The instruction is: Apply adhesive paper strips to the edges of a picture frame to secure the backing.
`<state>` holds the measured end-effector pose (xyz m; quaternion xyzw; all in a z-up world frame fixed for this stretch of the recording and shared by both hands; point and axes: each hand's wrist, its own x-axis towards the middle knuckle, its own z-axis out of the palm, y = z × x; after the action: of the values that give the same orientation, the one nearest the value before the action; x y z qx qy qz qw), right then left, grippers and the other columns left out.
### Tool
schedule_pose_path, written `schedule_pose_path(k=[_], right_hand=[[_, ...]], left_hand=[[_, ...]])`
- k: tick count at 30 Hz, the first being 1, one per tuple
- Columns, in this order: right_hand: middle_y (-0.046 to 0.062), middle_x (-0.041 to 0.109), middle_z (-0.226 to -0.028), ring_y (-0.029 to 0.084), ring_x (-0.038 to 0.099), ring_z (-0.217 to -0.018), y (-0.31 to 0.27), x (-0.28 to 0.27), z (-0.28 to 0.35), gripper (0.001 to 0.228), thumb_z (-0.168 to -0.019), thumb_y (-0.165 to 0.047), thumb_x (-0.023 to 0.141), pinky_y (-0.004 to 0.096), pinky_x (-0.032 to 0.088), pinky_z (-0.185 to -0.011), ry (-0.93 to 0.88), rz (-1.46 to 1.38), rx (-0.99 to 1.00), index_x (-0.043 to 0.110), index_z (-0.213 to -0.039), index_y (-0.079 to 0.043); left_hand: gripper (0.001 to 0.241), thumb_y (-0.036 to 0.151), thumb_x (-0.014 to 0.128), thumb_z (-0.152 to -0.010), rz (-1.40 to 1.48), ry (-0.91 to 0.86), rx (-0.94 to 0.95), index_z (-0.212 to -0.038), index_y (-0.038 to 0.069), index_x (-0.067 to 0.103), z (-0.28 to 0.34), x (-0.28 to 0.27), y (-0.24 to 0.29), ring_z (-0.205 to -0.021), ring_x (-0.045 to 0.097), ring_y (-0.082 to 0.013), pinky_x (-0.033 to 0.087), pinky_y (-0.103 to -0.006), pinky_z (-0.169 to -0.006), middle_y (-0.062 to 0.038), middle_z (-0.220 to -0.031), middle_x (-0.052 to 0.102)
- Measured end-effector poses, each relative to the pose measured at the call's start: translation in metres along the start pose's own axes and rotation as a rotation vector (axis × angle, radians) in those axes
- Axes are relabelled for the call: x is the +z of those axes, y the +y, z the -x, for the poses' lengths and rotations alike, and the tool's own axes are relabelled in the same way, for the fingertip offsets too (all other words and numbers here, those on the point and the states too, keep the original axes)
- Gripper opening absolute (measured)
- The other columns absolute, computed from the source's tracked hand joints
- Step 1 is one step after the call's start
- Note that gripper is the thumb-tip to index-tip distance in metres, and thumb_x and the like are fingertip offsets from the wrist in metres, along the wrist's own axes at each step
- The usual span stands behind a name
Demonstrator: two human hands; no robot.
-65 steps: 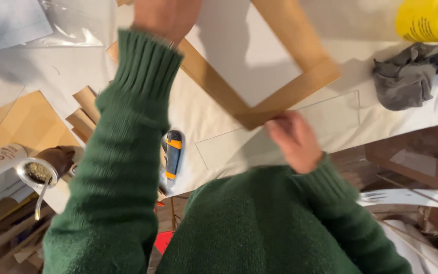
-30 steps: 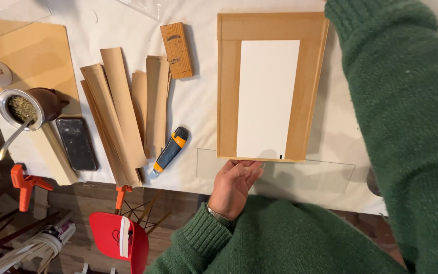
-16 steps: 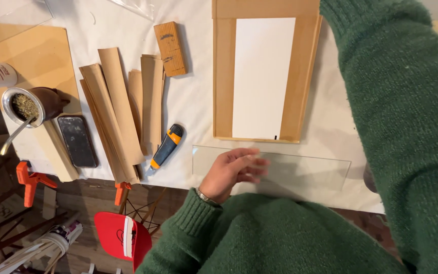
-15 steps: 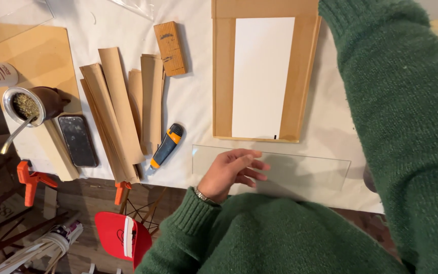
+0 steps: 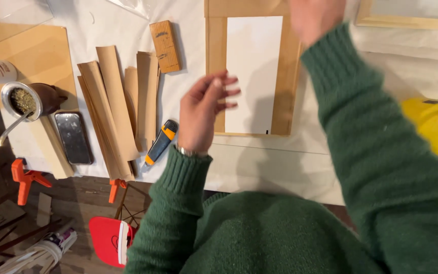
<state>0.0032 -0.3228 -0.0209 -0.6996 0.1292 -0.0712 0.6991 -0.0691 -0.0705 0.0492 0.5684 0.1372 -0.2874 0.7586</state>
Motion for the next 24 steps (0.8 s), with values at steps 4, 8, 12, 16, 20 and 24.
schedule_pose_path(k=[4, 8, 12, 16, 20, 24], right_hand=[[-0.001, 0.063, -0.086, 0.008, 0.062, -0.078, -0.022, 0.017, 0.057, 0.013, -0.101, -0.006, 0.074, 0.026, 0.054, -0.071, 0.004, -0.068, 0.044, 0.062, -0.097, -0.003], [-0.002, 0.066, -0.091, 0.006, 0.061, -0.080, -0.028, 0.032, 0.132, 0.008, -0.098, -0.006, 0.071, 0.023, 0.055, -0.074, 0.033, -0.247, 0.335, 0.066, -0.103, -0.002], [-0.002, 0.061, -0.092, 0.006, 0.055, -0.082, -0.010, 0.025, 0.195, 0.011, -0.101, -0.005, 0.072, 0.022, 0.049, -0.076, 0.138, -0.246, 0.326, 0.066, -0.108, 0.000], [0.000, 0.065, -0.092, 0.007, 0.059, -0.081, -0.017, 0.011, 0.250, 0.015, -0.099, -0.005, 0.070, 0.022, 0.048, -0.072, 0.215, -0.220, 0.425, 0.064, -0.111, 0.000], [0.005, 0.070, -0.099, 0.010, 0.065, -0.088, -0.032, 0.017, 0.286, 0.022, -0.097, -0.002, 0.065, 0.025, 0.056, -0.080, 0.323, -0.154, 0.418, 0.063, -0.118, 0.002], [0.008, 0.070, -0.104, 0.013, 0.066, -0.091, -0.037, 0.033, 0.321, 0.025, -0.099, 0.002, 0.059, 0.028, 0.056, -0.084, 0.423, -0.218, 0.521, 0.062, -0.124, 0.004]], left_hand=[[0.038, 0.024, 0.052, -0.107, 0.128, 0.035, 0.041, -0.138, 0.001, 0.054, -0.021, 0.002, 0.011, -0.113, 0.071, -0.0214, 0.060, -0.0335, -0.091, -0.013, -0.129, 0.070], [0.037, 0.022, 0.053, -0.109, 0.256, -0.033, 0.026, -0.137, -0.002, 0.053, -0.038, -0.007, 0.008, -0.105, 0.071, -0.0222, 0.060, -0.0356, -0.090, -0.015, -0.122, 0.069], [0.030, 0.017, 0.053, -0.102, 0.156, -0.123, -0.001, -0.124, -0.003, 0.057, -0.065, -0.024, 0.023, -0.081, 0.073, -0.0260, 0.064, -0.0388, -0.075, -0.019, -0.103, 0.075], [0.021, 0.013, 0.055, -0.107, -0.145, -0.203, 0.162, -0.113, -0.007, 0.060, -0.143, -0.072, 0.043, -0.090, 0.079, -0.0246, 0.067, -0.0405, -0.074, -0.018, -0.100, 0.075], [0.020, 0.015, 0.056, -0.106, -0.294, -0.344, 0.303, -0.114, -0.003, 0.062, -0.172, -0.085, 0.065, -0.083, 0.077, -0.0247, 0.065, -0.0372, -0.071, -0.016, -0.100, 0.076], [0.018, 0.019, 0.056, -0.108, -0.387, -0.446, 0.357, -0.117, 0.003, 0.061, -0.142, -0.086, 0.048, -0.091, 0.076, -0.0196, 0.061, -0.0325, -0.072, -0.010, -0.108, 0.074]])
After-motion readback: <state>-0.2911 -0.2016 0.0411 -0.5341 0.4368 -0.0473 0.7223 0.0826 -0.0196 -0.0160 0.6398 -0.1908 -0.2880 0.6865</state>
